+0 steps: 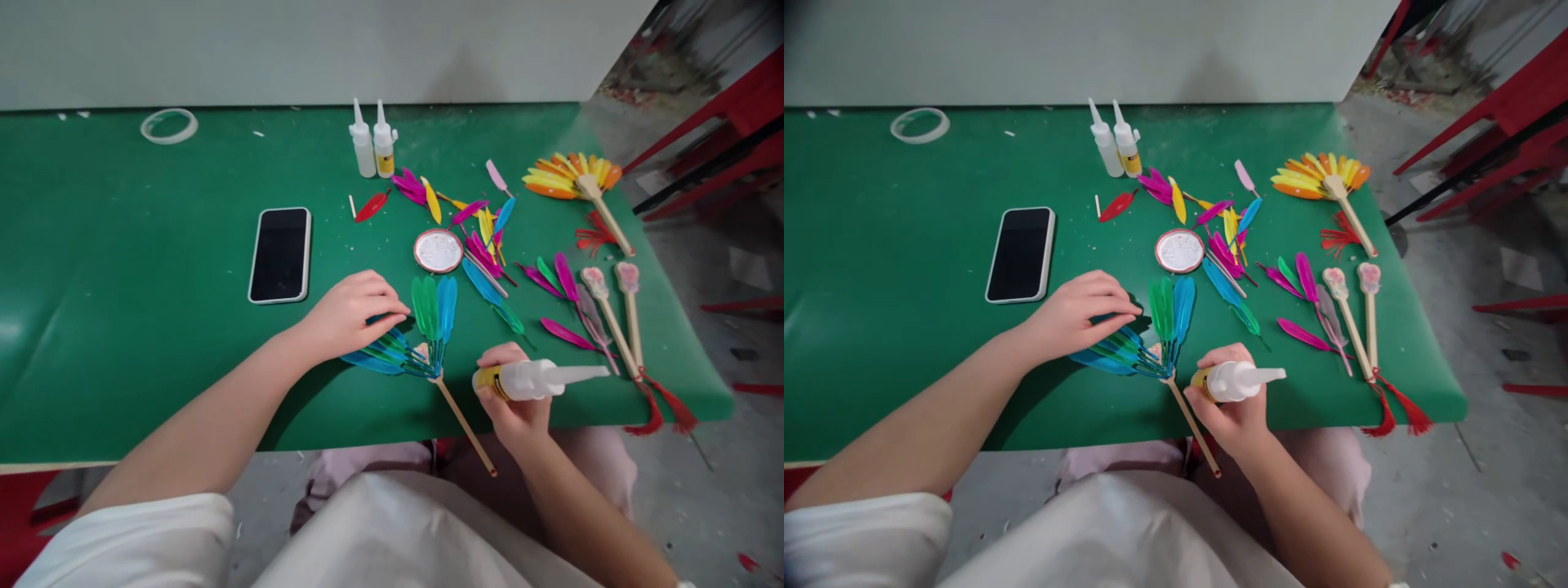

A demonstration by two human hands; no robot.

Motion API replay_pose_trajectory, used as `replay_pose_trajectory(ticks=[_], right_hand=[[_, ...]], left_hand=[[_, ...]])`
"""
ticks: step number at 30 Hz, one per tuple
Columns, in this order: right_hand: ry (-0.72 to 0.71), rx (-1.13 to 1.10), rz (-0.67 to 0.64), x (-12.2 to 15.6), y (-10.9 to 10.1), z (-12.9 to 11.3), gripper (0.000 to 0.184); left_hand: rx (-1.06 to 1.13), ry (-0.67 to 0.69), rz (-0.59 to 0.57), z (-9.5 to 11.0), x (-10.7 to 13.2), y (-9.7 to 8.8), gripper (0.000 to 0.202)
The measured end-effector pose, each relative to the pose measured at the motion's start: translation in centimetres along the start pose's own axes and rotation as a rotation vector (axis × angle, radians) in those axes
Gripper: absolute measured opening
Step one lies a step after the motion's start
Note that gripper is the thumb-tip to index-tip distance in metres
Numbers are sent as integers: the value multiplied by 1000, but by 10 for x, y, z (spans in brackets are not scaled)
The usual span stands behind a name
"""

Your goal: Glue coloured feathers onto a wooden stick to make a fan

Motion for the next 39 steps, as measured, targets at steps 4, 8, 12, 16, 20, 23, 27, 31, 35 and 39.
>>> replay_pose_trajectory(ticks=[4,8,12,16,20,23,27,31,35,39], right_hand=[[160,230,181,-11,-33,12,16],[286,206,332,-26,-75,31,19],[406,219,177,-35,-87,47,22],[473,368,9,-41,-71,45,23],[434,481,-130,-50,-53,36,15],[422,495,-146,-53,-47,34,13],[446,469,-120,-53,-48,35,14],[448,414,-31,-49,-52,33,17],[265,26,96,-45,-46,23,22],[152,-146,161,-45,-37,13,23]], left_hand=[[-152,175,-104,29,0,4,19],[-231,457,-111,83,6,17,20],[-277,555,-139,112,12,39,19],[-249,611,-125,113,12,55,21],[-247,651,-72,110,7,62,17],[-241,650,-60,110,4,64,15],[-233,653,-77,109,5,67,16],[-203,651,-60,107,9,65,19],[134,398,81,93,5,39,21],[643,-281,152,53,-9,11,26]])
Point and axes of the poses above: each hand's wrist, its own x-axis away from the middle knuckle, its own y-axis out of the palm, z = x × y, the point moved 3 cm from there along -x, towards the middle knuckle, and after that the axes turned 10 degrees about -z, right-handed, at the moved point
